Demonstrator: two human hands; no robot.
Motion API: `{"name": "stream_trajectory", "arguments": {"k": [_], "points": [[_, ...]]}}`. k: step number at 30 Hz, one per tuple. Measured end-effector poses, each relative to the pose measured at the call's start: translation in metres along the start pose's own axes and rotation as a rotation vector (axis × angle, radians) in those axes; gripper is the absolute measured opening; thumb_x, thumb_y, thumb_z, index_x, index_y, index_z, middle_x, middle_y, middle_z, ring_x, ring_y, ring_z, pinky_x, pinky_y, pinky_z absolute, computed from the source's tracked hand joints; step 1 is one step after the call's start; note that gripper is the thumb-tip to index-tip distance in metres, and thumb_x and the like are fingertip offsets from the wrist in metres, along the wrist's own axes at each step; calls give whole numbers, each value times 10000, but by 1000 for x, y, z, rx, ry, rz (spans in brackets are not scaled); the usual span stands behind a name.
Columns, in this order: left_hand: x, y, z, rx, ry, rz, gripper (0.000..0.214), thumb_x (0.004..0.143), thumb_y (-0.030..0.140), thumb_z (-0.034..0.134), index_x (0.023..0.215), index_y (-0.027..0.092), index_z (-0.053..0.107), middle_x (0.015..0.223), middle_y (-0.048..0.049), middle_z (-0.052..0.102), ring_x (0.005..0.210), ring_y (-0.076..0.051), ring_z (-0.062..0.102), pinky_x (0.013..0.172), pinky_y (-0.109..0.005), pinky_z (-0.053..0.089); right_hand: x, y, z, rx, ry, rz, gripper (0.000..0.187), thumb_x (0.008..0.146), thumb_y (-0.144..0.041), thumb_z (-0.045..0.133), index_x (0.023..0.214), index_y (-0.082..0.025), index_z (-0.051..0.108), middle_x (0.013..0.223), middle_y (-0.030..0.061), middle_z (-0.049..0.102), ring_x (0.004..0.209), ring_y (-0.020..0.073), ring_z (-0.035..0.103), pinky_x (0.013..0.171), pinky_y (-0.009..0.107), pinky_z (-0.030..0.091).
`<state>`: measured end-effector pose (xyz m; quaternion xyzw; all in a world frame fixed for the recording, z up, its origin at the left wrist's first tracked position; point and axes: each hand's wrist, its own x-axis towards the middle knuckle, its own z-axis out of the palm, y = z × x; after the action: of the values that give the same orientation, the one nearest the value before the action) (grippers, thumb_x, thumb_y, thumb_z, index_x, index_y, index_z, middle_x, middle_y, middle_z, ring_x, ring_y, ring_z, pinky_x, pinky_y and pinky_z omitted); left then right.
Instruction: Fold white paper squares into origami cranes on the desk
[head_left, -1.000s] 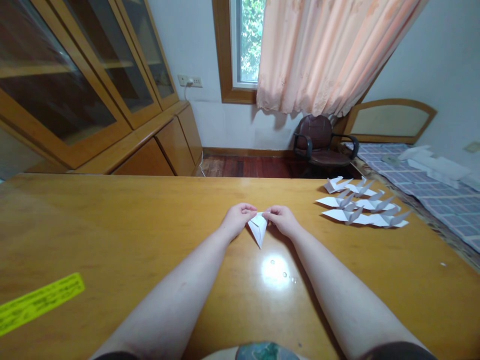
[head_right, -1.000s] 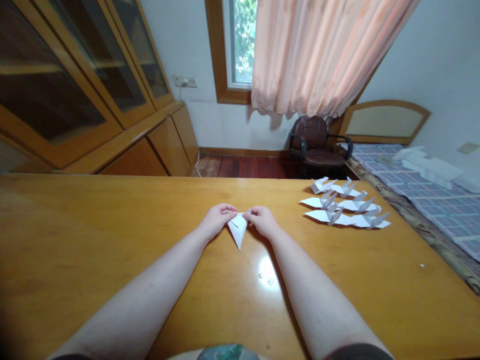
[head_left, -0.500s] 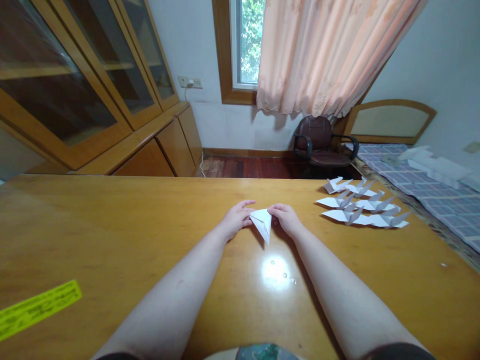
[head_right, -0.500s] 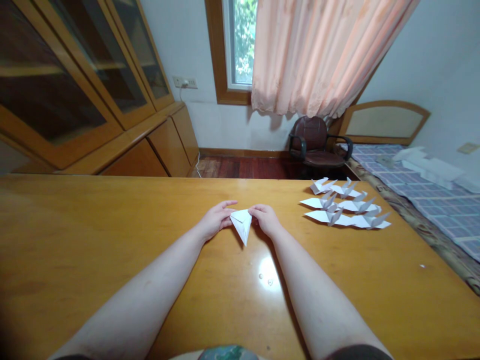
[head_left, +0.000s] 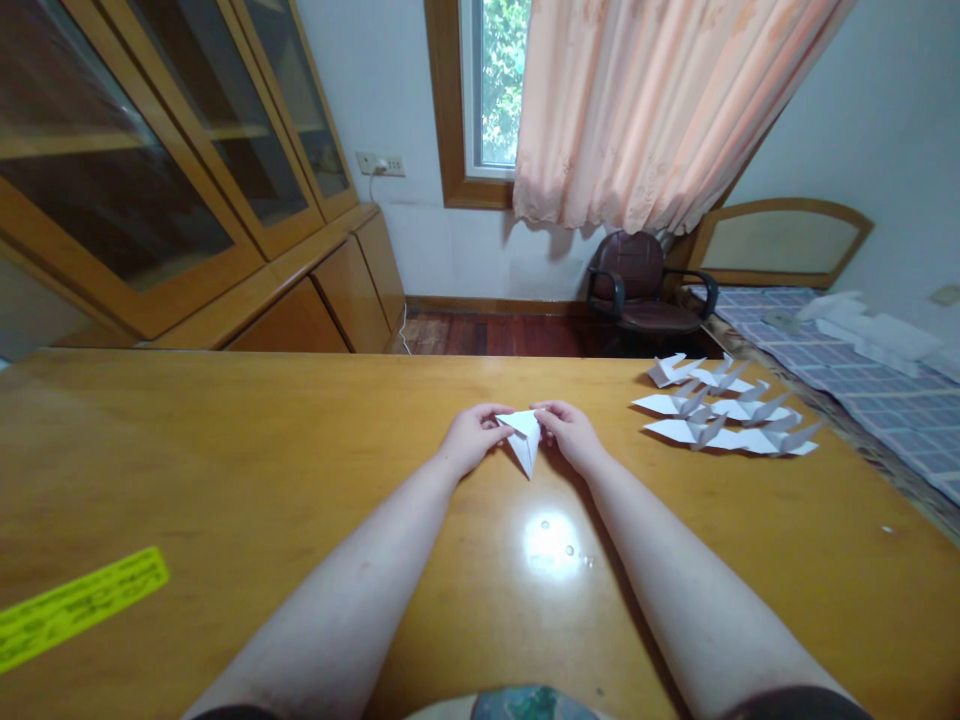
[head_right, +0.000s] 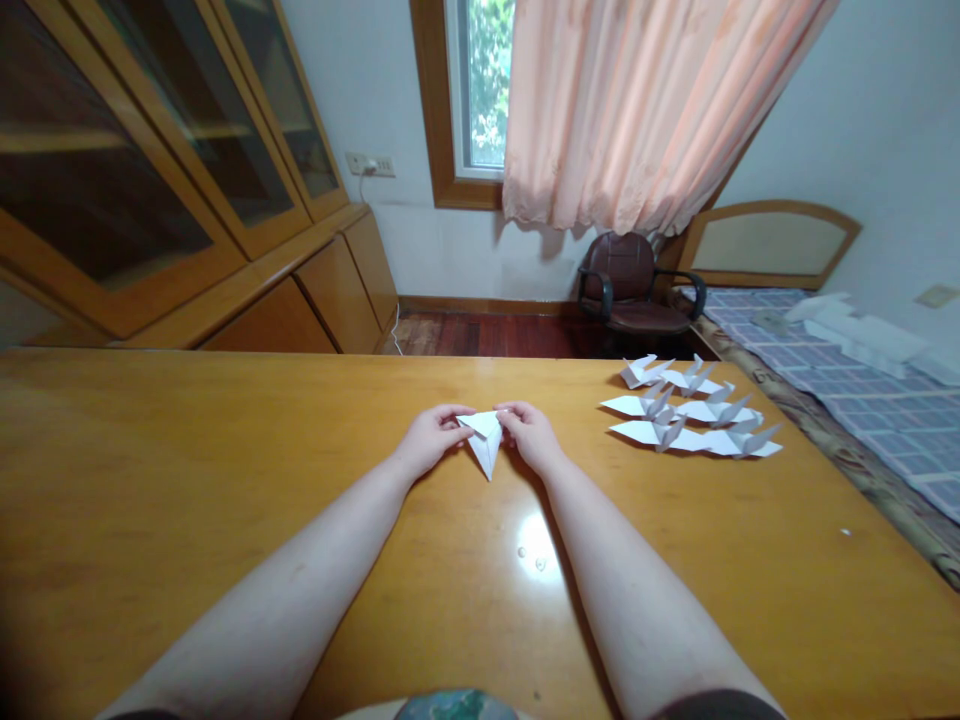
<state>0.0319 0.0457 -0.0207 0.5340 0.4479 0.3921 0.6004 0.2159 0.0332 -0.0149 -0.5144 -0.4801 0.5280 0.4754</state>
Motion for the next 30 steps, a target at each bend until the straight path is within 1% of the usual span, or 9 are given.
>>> {"name": "stream_trajectory", "arguments": {"k": [3,7,10,13,16,18,21,24,30], "points": [[1,1,-3,75,61,-6,368,690,257,700,1036,132,673,714,-22,655,506,-78,533,459,-187,392,0,0,0,4,-2,-8,472,651,-447,677,1008,-145,615,527,-58,517,429,80,408,437,224,284],[4,0,-5,117,125,12,269,744,328,643,902,123,715,674,-31,663,514,-100,538,477,-211,399,1,3,-1,-58,-65,-3,407,585,-401,748,883,-147,637,561,-35,557,444,71,397,437,220,259],[6,-3,-5,88,135,30,243,747,331,635,825,119,724,697,-42,684,586,-124,575,552,-231,436,2,6,-3,-137,-75,3,330,610,-419,734,777,-151,639,503,-41,521,442,80,398,442,226,257],[8,-4,-2,-47,117,-5,278,729,326,657,906,118,711,722,-38,683,580,-109,560,537,-212,414,2,6,-5,-193,-66,-23,301,686,-452,669,740,-158,634,470,-49,489,444,88,399,461,231,273],[7,-4,0,-155,91,-31,417,735,330,670,1104,136,641,636,6,629,492,-72,488,465,-175,342,1,3,-6,-217,-77,-33,325,736,-489,606,704,-166,618,456,-52,464,446,93,398,470,234,281],[6,-4,0,-171,79,-23,473,748,327,667,1178,143,591,595,27,593,464,-61,458,442,-161,318,0,2,-6,-216,-86,-35,340,744,-505,591,690,-169,606,460,-52,457,447,94,395,469,235,278],[6,-3,-1,-147,86,-12,452,772,319,642,1179,133,577,605,20,591,470,-65,478,439,-159,346,0,3,-4,-219,-60,-39,337,737,-503,598,696,-168,604,459,-58,442,444,93,383,463,235,269],[5,-3,-1,-101,97,7,411,795,316,608,1164,136,589,698,-11,628,532,-81,536,473,-174,421,1,6,-1,-219,-4,-50,311,720,-481,617,731,-170,609,459,-61,444,434,94,380,450,236,262],[1,0,1,-30,5,26,447,755,185,622,1200,167,593,867,-36,638,589,-58,552,510,-163,464,5,10,-1,-81,109,-104,289,697,-428,639,833,-193,541,476,-75,478,392,90,389,415,227,256]]}}
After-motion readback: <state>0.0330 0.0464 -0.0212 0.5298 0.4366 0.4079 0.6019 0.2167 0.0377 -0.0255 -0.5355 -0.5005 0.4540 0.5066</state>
